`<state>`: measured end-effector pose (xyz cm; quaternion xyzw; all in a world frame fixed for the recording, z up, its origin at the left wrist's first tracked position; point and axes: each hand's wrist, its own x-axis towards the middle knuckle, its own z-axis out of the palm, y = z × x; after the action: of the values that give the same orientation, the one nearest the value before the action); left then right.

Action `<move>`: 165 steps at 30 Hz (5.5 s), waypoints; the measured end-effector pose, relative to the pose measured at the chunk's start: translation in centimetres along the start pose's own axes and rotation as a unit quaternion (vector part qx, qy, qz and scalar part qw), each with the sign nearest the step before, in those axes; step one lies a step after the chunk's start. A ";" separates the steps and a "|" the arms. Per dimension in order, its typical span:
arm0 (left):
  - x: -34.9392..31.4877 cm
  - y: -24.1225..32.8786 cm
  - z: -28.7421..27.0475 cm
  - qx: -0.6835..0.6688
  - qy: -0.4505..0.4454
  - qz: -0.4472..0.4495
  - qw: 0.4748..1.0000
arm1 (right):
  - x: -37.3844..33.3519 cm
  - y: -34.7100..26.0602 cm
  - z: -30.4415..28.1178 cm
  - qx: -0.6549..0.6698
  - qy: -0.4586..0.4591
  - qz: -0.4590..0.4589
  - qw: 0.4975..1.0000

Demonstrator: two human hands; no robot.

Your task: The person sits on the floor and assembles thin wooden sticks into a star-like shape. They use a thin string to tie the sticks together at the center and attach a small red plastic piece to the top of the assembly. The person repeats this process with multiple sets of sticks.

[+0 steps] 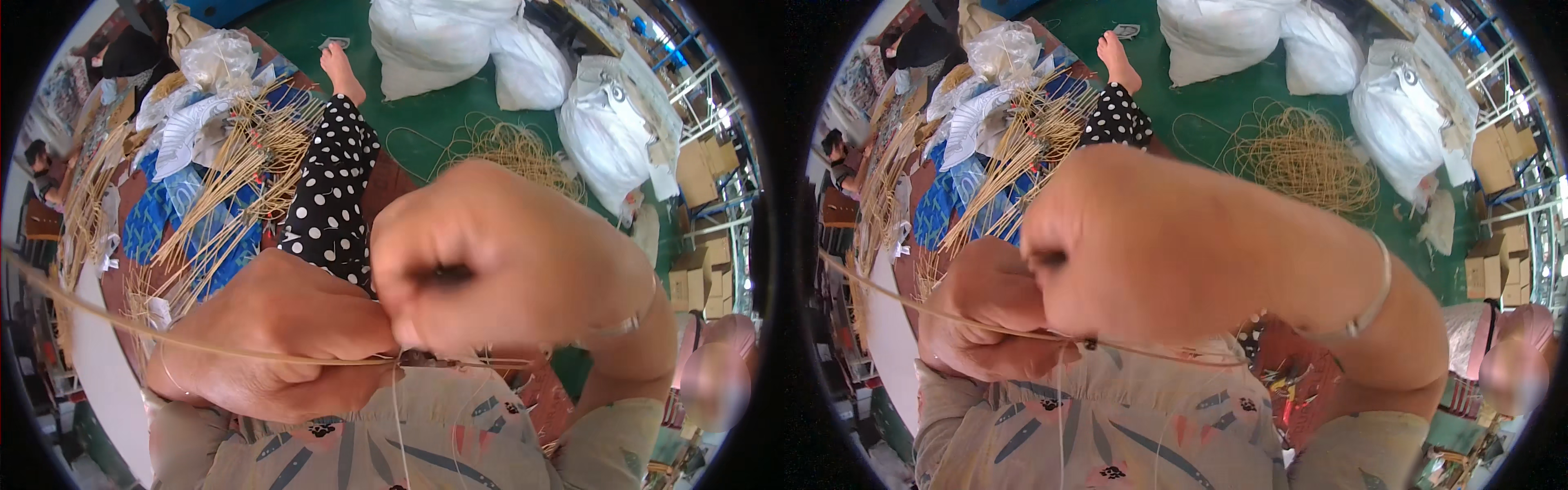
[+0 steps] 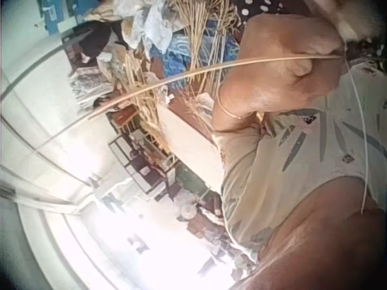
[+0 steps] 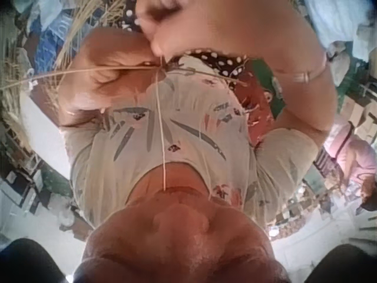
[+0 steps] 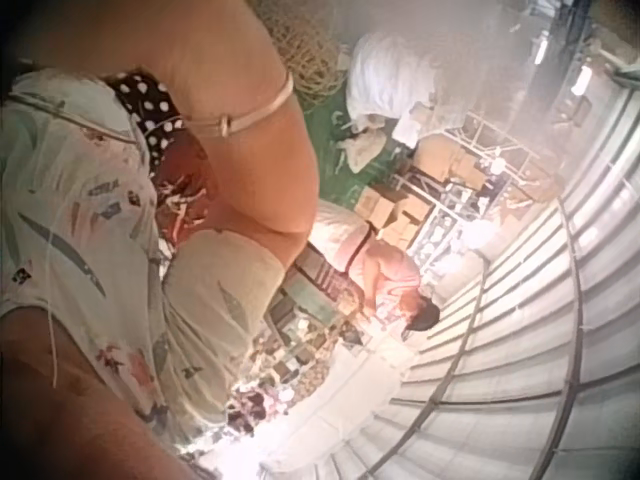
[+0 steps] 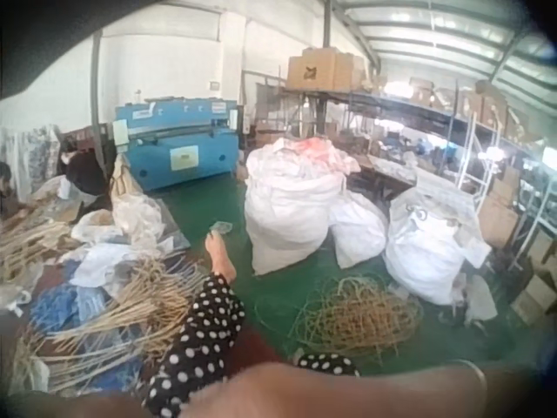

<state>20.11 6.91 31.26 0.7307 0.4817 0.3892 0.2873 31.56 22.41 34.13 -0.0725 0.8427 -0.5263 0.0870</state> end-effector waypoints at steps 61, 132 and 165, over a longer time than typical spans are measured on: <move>1.7 -5.7 2.0 0.377 0.342 0.140 0.849 | 1.2 6.4 5.2 0.028 0.463 -0.114 0.879; 1.3 -6.1 3.6 -0.239 0.370 0.110 0.891 | -1.4 4.3 3.3 -0.516 0.472 -0.231 0.677; -1.2 -5.7 -0.6 -0.239 0.340 -0.035 0.909 | 0.1 7.8 4.2 0.099 0.399 -0.099 0.906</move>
<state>16.62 7.94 26.72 0.4460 0.4676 0.7077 0.2855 32.16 22.10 25.32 0.0697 0.7390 -0.5984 -0.3017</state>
